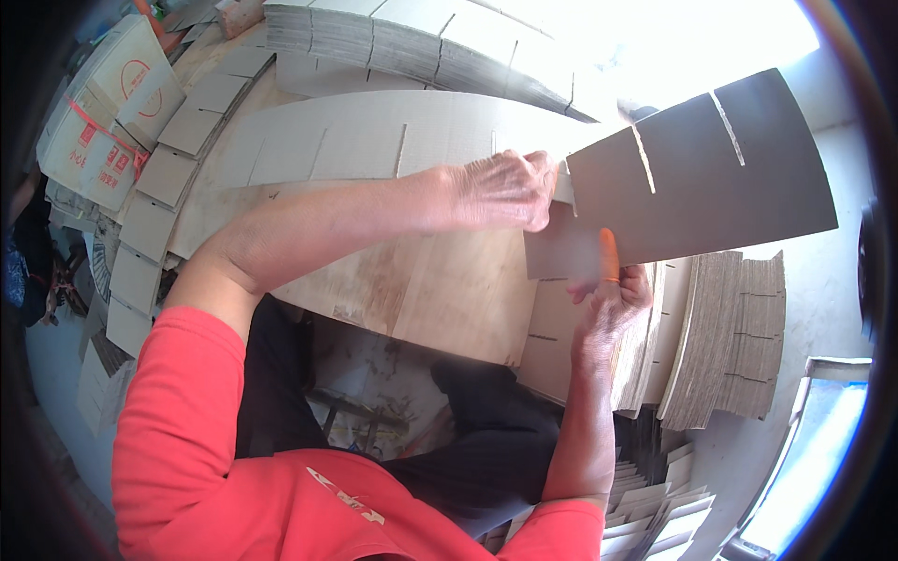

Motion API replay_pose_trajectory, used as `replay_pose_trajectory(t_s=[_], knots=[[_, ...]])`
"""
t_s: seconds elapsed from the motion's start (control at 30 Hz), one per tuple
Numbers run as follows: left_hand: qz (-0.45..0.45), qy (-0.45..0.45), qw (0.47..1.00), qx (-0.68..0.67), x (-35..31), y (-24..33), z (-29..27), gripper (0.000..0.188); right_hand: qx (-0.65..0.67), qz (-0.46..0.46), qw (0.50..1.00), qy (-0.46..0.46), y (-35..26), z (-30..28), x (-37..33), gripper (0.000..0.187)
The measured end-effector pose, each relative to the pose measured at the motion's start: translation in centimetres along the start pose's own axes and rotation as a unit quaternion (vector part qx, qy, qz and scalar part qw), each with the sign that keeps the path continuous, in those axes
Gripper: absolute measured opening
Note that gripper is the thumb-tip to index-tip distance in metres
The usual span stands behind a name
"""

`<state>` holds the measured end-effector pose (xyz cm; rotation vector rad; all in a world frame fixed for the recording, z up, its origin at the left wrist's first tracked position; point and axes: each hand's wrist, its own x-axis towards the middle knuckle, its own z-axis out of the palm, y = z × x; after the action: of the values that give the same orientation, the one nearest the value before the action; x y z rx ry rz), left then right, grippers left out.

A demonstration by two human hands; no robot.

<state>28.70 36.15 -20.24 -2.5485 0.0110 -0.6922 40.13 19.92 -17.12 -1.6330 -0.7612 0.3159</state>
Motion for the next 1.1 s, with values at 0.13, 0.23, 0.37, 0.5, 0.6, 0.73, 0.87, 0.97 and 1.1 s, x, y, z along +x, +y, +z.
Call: replay_pose_trajectory(t_s=[0.13,0.23,0.37,0.5,0.6,0.73,0.87,0.97,1.1], knots=[[0.028,0.001,0.999,-0.019,-0.3,2.3,-1.0,0.019,0.029,-0.021,0.999,-0.039,2.0,-0.3,0.2,0.026],[0.042,0.007,0.999,-0.034,-0.6,4.1,-2.2,0.021,0.030,-0.017,0.999,-0.037,2.5,0.1,0.1,0.039],[0.056,0.015,0.998,-0.016,-1.7,4.3,-2.5,0.022,0.005,-0.006,0.999,-0.051,1.4,0.2,0.0,0.017],[0.079,0.004,0.996,-0.029,-2.4,5.1,-2.2,0.022,-0.007,0.032,0.998,-0.049,-0.2,0.1,0.5,0.013],[0.076,0.015,0.997,-0.032,-2.5,6.5,-3.4,0.021,-0.037,0.031,0.997,-0.059,0.6,0.6,0.0,0.013],[0.046,0.021,0.986,-0.158,-3.0,5.4,-2.5,0.023,-0.007,0.058,0.997,-0.051,1.6,0.8,-0.1,0.011],[-0.152,0.033,0.963,-0.221,0.1,-0.5,0.5,0.049,0.001,0.100,0.994,-0.046,2.6,0.4,0.3,0.020],[-0.218,0.118,0.966,0.067,0.2,-7.0,7.5,0.049,0.025,0.094,0.993,-0.070,1.3,1.8,-0.2,0.011],[-0.218,-0.094,0.969,0.065,1.9,-10.1,9.1,0.023,0.035,0.103,0.992,-0.058,1.7,1.5,0.1,0.011]])
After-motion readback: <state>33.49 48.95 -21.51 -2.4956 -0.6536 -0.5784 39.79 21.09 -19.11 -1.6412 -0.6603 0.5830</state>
